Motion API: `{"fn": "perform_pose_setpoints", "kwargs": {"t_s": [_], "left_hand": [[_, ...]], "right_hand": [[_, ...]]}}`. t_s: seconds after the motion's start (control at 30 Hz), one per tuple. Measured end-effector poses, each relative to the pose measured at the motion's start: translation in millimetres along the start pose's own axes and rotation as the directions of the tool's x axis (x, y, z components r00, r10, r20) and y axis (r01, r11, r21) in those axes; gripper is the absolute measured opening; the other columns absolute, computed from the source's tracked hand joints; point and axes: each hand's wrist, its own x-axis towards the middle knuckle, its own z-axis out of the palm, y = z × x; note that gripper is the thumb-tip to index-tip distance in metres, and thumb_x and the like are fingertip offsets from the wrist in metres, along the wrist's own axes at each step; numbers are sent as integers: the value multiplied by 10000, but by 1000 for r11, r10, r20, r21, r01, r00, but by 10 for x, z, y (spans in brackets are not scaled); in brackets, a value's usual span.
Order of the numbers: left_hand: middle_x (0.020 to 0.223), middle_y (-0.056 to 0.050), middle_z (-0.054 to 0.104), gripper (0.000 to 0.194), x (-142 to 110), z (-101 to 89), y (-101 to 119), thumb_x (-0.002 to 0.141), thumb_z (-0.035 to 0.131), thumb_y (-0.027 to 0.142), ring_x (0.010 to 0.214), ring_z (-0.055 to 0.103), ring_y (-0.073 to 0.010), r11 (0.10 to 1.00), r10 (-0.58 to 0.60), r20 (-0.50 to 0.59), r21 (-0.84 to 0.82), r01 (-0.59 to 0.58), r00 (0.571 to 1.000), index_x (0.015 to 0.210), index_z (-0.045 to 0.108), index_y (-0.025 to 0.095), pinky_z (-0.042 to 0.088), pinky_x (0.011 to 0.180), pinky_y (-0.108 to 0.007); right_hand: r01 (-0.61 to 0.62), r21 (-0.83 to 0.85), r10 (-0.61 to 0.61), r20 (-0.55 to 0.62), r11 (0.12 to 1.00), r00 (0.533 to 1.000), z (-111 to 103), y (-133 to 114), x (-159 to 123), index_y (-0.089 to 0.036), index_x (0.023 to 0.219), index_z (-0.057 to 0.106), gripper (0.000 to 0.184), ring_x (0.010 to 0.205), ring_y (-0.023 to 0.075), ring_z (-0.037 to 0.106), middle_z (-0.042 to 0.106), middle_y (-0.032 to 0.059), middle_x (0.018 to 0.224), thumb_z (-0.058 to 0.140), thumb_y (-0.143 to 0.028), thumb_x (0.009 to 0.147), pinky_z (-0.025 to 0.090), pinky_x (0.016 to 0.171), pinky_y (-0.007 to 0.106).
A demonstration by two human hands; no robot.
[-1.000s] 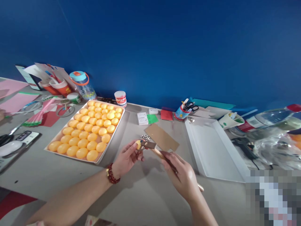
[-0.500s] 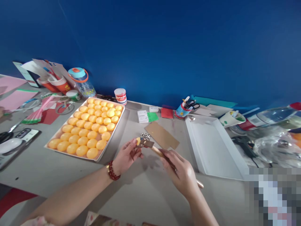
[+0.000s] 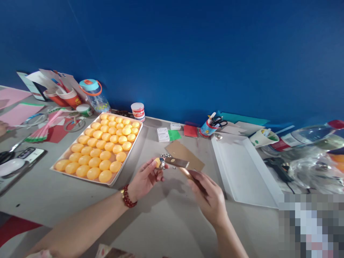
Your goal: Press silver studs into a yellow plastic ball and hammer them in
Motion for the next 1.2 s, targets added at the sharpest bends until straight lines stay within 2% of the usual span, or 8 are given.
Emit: {"fn": "perform_pose_setpoints", "kwargs": {"t_s": [0.13, 0.2, 0.3, 0.43, 0.67, 0.8, 1.0, 1.2], "left_hand": [[1091, -77, 702, 317, -73, -8, 53, 851, 716, 294, 739, 640, -145, 893, 229, 126, 369, -260, 965, 1162, 674, 250, 566, 726, -307], [1189, -126, 683, 334, -121, -16, 81, 828, 724, 211, 1039, 637, -253, 587, 278, 339, 680, -438, 899, 1162, 705, 225, 525, 906, -372], [1229, -141, 685, 443, -156, -20, 114, 835, 684, 158, 1166, 596, -295, 155, 307, 530, 791, -591, 790, 1271, 650, 233, 414, 1059, -450], [1142, -120, 723, 351, -131, 2, 140, 831, 680, 184, 1101, 630, -296, -111, 299, 618, 779, -617, 727, 1177, 676, 242, 259, 1161, -525], [1237, -103, 705, 359, -193, 45, 123, 823, 698, 196, 1190, 598, -321, -206, 296, 654, 755, -622, 696, 1170, 692, 289, 34, 1207, -577], [1273, -112, 677, 368, -210, 15, 128, 774, 752, 218, 1240, 562, -349, -175, 423, 586, 801, -573, 691, 1134, 711, 282, 73, 1203, -592], [1219, -112, 696, 340, -175, 17, 145, 765, 759, 246, 1215, 573, -346, -247, 391, 624, 779, -577, 676, 1103, 727, 274, 37, 1208, -579], [1144, -96, 718, 313, -211, 40, 149, 723, 804, 237, 1168, 594, -350, -159, 409, 604, 785, -599, 684, 1028, 758, 291, 45, 1201, -575]], "right_hand": [[-174, 150, 192, -112, 973, 975, 77, 120, -42, -194, 1055, 610, 178, 575, 144, 573, 641, 27, 764, 514, -325, 982, 480, 540, 257], [-252, 225, 279, -99, 941, 955, 119, 166, -53, -191, 1056, 584, 198, 538, 128, 538, 606, 5, 732, 517, -362, 979, 452, 495, 242], [-305, 227, 334, -103, 925, 937, 146, 174, -51, -192, 1056, 565, 212, 531, 115, 502, 559, -17, 714, 557, -378, 955, 430, 481, 228], [-294, 167, 314, -110, 941, 943, 125, 131, -35, -198, 1020, 569, 181, 553, 116, 481, 518, -28, 690, 566, -364, 949, 413, 498, 221], [-228, 129, 245, -140, 965, 959, 104, 114, -3, -196, 1001, 580, 145, 592, 127, 509, 539, -17, 715, 555, -332, 956, 423, 543, 224], [-197, 95, 211, -175, 976, 962, 98, 107, 11, -199, 993, 591, 134, 592, 129, 525, 558, -12, 728, 563, -322, 950, 427, 548, 225], [-185, 84, 198, -186, 979, 962, 90, 104, 1, -199, 1000, 595, 135, 607, 138, 534, 579, 5, 746, 558, -319, 951, 444, 567, 239], [-178, 107, 196, -196, 978, 961, 88, 103, -1, -199, 1004, 594, 132, 600, 132, 531, 575, 2, 747, 570, -315, 945, 441, 548, 232]]}}
